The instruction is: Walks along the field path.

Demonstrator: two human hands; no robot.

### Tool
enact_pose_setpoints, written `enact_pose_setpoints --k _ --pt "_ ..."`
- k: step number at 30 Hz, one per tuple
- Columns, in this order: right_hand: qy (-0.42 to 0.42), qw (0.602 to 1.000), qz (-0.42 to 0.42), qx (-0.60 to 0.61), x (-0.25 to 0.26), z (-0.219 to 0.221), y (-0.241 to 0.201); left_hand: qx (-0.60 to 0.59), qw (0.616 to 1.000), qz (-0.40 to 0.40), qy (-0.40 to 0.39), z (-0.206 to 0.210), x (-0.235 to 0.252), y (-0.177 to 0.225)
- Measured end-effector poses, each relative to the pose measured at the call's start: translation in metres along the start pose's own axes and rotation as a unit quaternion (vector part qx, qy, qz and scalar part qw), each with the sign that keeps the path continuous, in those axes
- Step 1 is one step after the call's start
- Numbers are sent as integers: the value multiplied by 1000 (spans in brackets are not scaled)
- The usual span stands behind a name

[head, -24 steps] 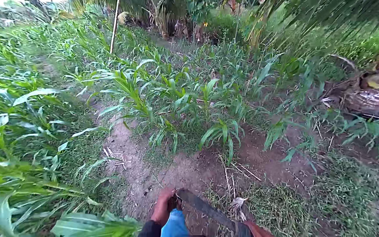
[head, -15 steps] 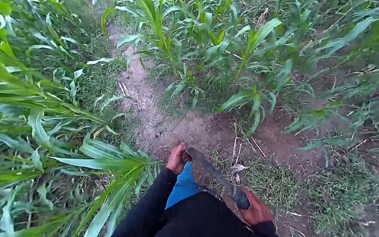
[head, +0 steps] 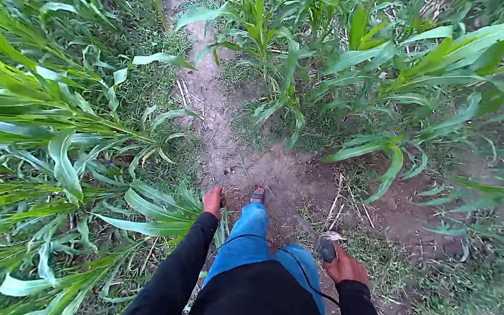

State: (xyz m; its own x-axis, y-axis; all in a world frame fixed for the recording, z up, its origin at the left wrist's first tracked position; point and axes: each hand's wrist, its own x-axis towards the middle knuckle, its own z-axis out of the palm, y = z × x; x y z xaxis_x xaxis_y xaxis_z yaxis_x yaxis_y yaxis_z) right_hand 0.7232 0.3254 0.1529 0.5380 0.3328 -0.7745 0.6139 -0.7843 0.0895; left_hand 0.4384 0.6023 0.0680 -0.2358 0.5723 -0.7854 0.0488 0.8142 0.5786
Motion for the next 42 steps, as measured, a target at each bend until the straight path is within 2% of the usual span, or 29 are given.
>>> enact_pose_setpoints --k 4,8,14,16,19,22,28,32,35,39,42 --pt "6 999 29 24 15 -9 -8 28 999 -15 -33 0 20 -1" --pt "-20 997 73 32 32 -29 0 36 998 -52 -20 17 20 -8" --pt "-67 995 67 -16 88 -64 5 65 994 -81 -20 50 16 -4" --pt "-77 995 42 -48 114 -84 2 35 997 -62 -6 63 13 9" --pt "-95 992 -11 -88 139 -108 -7 -7 999 -22 47 58 6 27" --pt "-106 982 -54 -144 161 -141 -16 -53 995 -14 81 55 5 33" --pt "-98 967 -86 -220 198 -173 -53 -119 981 -45 145 42 11 7" --pt "-97 965 -82 -230 205 -178 -90 -146 975 -84 148 37 26 -22" --pt "-99 969 -69 -215 212 -169 -126 -128 978 -95 131 38 56 -28" --pt "-106 975 -59 -187 243 -142 -171 3 997 -64 43 46 114 -30" --pt "-118 979 -61 -157 286 -114 -197 100 994 -42 -29 58 163 -29"
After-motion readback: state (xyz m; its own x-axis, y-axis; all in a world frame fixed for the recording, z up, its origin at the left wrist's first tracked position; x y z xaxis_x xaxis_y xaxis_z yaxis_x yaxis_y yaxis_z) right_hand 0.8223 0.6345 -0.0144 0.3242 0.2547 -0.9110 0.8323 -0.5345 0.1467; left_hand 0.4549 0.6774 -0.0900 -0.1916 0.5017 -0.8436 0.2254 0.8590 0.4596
